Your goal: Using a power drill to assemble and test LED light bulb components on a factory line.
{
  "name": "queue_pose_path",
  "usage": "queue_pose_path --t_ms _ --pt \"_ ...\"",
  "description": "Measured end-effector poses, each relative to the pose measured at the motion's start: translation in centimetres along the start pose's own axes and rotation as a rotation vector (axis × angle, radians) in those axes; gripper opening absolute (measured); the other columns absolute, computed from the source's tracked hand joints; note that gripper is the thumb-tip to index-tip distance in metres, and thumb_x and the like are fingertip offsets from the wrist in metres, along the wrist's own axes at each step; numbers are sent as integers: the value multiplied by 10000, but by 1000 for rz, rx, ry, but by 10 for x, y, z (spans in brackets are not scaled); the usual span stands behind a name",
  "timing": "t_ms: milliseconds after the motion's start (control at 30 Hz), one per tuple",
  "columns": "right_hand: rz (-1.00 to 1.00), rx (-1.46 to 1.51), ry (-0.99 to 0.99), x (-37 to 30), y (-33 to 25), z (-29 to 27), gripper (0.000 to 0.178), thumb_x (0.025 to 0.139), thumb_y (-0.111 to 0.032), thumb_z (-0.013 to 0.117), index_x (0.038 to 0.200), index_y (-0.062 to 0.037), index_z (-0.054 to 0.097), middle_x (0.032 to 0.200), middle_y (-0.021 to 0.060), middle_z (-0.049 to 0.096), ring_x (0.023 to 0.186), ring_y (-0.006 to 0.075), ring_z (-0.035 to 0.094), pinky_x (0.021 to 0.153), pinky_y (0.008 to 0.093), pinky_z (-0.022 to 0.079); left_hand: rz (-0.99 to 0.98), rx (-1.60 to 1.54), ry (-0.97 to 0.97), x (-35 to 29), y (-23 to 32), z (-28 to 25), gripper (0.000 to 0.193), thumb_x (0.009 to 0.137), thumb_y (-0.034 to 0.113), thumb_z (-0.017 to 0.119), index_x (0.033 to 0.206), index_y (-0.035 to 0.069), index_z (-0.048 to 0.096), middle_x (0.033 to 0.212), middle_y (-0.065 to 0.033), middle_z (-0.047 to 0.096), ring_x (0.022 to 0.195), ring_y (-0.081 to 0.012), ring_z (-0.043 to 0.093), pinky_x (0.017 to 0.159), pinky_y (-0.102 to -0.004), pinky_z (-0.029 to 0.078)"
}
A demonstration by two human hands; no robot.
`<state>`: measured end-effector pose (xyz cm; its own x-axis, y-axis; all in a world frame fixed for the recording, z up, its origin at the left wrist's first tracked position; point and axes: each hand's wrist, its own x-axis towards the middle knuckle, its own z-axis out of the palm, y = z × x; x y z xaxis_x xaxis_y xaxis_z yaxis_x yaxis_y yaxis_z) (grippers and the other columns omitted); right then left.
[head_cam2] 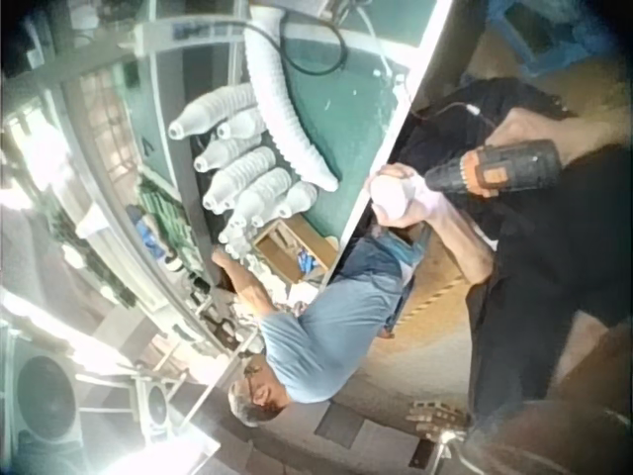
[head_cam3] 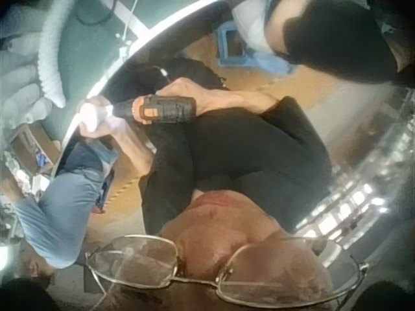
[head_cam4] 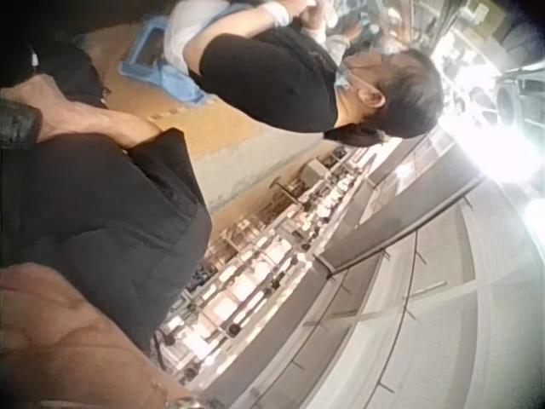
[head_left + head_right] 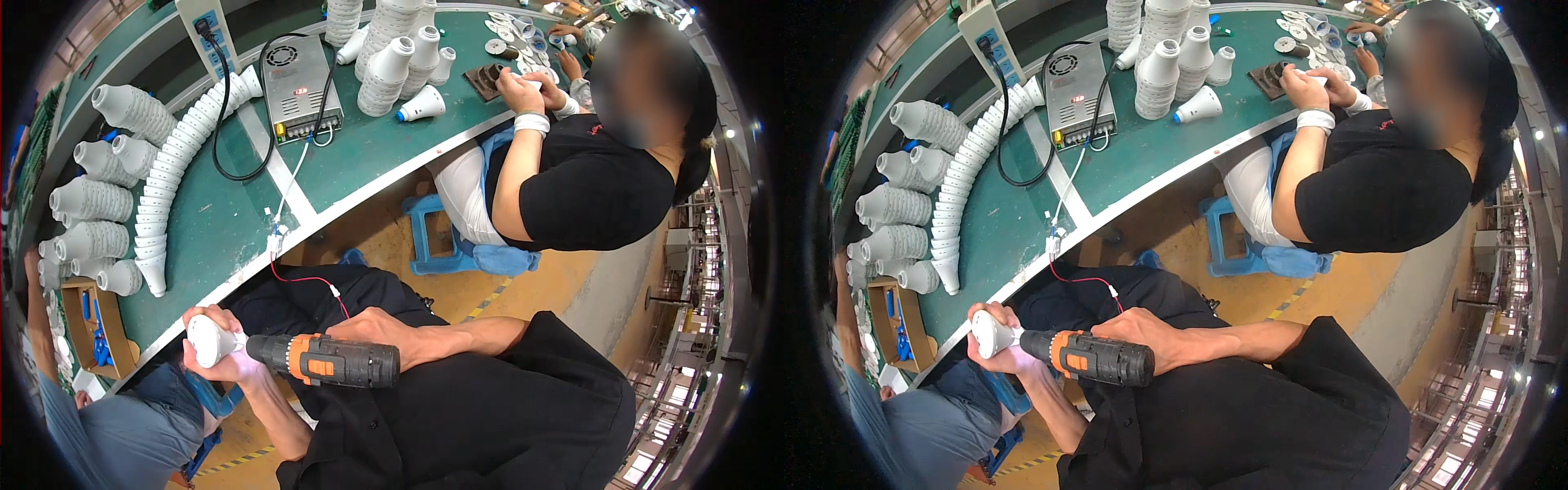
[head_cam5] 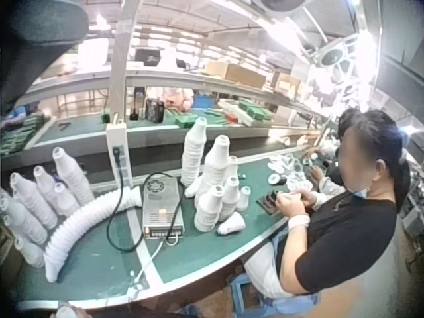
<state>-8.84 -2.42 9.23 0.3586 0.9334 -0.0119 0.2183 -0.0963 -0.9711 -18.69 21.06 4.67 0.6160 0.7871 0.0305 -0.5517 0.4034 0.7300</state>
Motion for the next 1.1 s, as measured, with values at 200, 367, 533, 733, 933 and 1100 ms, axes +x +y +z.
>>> queue_pose_path --t_ms 200,367,533,733,933,1100 --pt "206 262 -140 2 -2 6 276 837 -174 793 1069 -44 720 1015 60 748 929 123 716 820 260 552 -74 -209 116 -3 13 4 687 890 488 382 1181 -121 513 653 -179 559 543 -250 526 483 -337 429" --pt "-69 -50 -29 6 -13 -9 314 686 -58 791 979 -48 677 866 77 687 752 246 694 649 318 546 -21 9 14 3 2 13 583 929 459 323 1084 -51 560 631 -157 527 541 -228 476 494 -335 410" --pt "-110 -107 -63 6 -6 -5 298 654 -58 775 917 -44 635 812 88 619 684 307 635 586 335 506 -1 26 24 0 7 10 566 939 462 306 1067 -25 563 626 -148 525 535 -206 468 489 -315 401" --pt "-114 -149 -47 6 -7 -3 291 660 -59 767 918 -45 633 810 88 616 676 298 631 580 340 501 -6 57 7 2 6 11 561 937 463 304 1063 -19 563 621 -145 522 531 -201 463 480 -314 396" --pt "-112 -159 -17 5 -6 -1 290 669 -65 770 923 -47 632 807 87 619 678 286 640 587 328 507 -15 39 3 3 7 9 560 935 460 302 1065 -17 566 623 -144 526 528 -202 467 479 -314 397" --pt "-112 -156 -21 7 -8 -2 294 669 -66 773 927 -46 634 802 89 617 675 285 640 588 326 508 -29 26 -14 4 7 9 556 934 458 300 1058 -8 574 629 -140 531 533 -202 473 481 -315 398"
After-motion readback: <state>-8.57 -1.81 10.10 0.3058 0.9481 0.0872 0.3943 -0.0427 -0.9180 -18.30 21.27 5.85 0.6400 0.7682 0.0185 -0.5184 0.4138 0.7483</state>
